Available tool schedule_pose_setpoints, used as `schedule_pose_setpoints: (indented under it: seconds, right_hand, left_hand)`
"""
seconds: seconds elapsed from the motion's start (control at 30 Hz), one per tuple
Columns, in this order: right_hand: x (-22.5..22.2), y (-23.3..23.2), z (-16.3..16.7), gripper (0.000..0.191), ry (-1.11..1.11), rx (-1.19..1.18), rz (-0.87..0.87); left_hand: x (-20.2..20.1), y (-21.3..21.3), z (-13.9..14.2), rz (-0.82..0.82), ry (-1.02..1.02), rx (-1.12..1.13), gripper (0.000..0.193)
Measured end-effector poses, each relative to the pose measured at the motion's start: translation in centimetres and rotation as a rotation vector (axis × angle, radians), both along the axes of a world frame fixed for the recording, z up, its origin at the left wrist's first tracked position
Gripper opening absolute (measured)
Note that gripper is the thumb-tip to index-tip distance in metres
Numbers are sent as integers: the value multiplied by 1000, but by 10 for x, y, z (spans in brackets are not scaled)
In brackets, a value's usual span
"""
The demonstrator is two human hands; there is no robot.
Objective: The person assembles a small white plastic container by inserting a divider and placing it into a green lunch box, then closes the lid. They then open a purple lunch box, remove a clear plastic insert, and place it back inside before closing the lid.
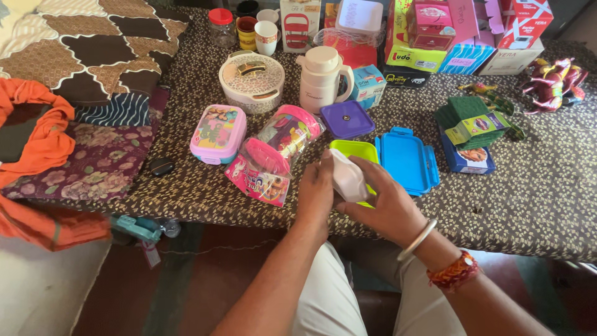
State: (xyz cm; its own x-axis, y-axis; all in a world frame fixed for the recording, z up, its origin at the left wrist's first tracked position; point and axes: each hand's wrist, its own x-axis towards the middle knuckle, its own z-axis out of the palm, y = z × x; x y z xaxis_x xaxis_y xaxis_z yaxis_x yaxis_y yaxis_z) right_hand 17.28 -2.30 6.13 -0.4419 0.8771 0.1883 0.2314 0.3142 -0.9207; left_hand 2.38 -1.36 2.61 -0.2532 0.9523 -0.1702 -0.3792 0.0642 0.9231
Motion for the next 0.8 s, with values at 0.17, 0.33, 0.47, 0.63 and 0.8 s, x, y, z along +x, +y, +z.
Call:
schedule_pose_setpoints:
  seconds: [0.17,0.33,0.47,0.63,0.8]
  right_hand:
    - [-4,-1,-3,71,-231,373,-223]
    - [-1,0,2,63,-217,311,-285]
    - [5,4,9,58,-171,61,-334]
    - [13,6,13,57,190,-135,-77]
    - [18,9,14,56,369,-319,26]
  left_hand:
    - [4,-4,2,-18,16,-1,46]
    - [0,-7,3,-69,18,-3,45]
    - [-7,2,0,75,260,146,42]
    - [-24,7,3,-170,43,286,60]
    - [-32,0,8,-331,1,296,61]
